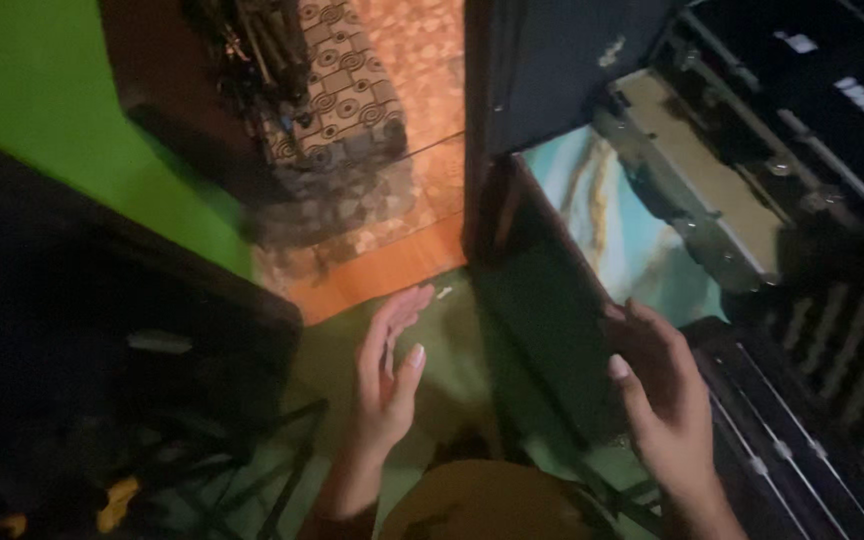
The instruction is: The person puts components into a padded protective case and closes it.
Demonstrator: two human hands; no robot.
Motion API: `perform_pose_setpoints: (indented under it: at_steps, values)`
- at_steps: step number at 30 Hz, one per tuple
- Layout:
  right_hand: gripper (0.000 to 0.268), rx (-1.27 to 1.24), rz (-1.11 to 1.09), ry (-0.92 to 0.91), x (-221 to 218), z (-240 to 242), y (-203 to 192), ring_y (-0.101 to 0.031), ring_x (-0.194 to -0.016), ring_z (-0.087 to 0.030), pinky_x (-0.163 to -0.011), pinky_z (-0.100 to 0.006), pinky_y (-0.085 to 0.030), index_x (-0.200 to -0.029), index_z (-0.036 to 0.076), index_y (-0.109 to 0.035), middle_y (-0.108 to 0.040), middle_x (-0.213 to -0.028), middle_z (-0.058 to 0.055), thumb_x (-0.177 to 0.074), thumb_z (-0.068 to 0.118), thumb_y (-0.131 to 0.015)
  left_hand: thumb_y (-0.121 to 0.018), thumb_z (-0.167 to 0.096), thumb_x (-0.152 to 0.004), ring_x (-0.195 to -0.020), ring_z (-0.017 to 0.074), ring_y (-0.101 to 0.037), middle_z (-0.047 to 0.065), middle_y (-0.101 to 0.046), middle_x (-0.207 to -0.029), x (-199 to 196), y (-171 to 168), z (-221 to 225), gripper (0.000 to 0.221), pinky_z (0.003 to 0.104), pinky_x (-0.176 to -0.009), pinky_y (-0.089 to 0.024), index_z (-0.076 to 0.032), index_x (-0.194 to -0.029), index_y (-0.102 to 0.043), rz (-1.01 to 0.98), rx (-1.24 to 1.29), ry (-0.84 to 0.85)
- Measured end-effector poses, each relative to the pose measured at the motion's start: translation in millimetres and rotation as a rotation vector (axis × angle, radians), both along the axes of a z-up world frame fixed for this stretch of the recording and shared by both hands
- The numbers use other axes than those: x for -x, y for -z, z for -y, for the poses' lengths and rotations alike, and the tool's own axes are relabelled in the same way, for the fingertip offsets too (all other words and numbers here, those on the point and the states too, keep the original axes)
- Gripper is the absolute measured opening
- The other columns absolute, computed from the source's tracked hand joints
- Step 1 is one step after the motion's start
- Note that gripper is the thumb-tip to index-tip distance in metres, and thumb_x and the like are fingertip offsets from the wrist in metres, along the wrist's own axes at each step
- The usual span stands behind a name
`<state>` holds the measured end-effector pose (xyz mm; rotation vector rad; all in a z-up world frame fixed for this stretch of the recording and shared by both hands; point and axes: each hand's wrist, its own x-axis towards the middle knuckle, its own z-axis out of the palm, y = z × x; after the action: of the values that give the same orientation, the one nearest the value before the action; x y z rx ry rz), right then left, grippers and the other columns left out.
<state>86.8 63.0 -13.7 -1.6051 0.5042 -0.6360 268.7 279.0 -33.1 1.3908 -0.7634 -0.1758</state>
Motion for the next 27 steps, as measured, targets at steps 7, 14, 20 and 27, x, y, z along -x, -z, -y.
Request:
perform_pose_setpoints:
  at_steps: [7,14,20,27]
  values:
    - [0.054,-0.010,0.016,-0.091,-57,-8,1,-0.059,-0.132,-0.025,-0.113,-0.040,-0.045,-0.151,0.000,-0.044,-0.057,-0.149,-0.015,-0.099,0.006,-0.057,-0.056,-0.014,-0.100,-0.140,0.0302,-0.057,0.020,-0.062,-0.146,-47,0,-14,0.048,0.044,-0.122,-0.040,0.004,-0.145,-0.050,0.040,-0.067,-0.049]
    - [0.051,-0.005,0.074,-0.163,-95,7,11,-0.062,-0.124,-0.023,-0.111,-0.039,-0.047,-0.149,0.000,-0.044,-0.056,-0.148,-0.016,-0.099,0.000,-0.056,-0.061,-0.010,-0.099,-0.135,0.0266,-0.059,0.017,-0.065,-0.138,-77,1,2,0.042,0.040,-0.118,-0.042,0.004,-0.138,-0.056,-0.029,-0.077,-0.104]
    - [0.056,-0.065,0.063,-0.150,-125,38,19,-0.062,-0.122,-0.022,-0.106,-0.037,-0.049,-0.148,0.001,-0.043,-0.056,-0.145,-0.015,-0.095,-0.006,-0.059,-0.063,-0.013,-0.100,-0.132,0.0243,-0.062,0.015,-0.067,-0.136,-108,11,35,0.039,0.038,-0.116,-0.044,0.003,-0.135,-0.058,-0.023,-0.095,-0.130]
    - [0.057,-0.033,0.067,-0.103,-166,106,21,-0.062,-0.120,-0.021,-0.103,-0.036,-0.049,-0.148,0.002,-0.042,-0.057,-0.142,-0.013,-0.094,-0.007,-0.058,-0.062,-0.013,-0.100,-0.132,0.0225,-0.061,0.013,-0.066,-0.137,-149,5,106,0.038,0.036,-0.112,-0.046,0.002,-0.134,-0.059,-0.096,-0.120,-0.100]
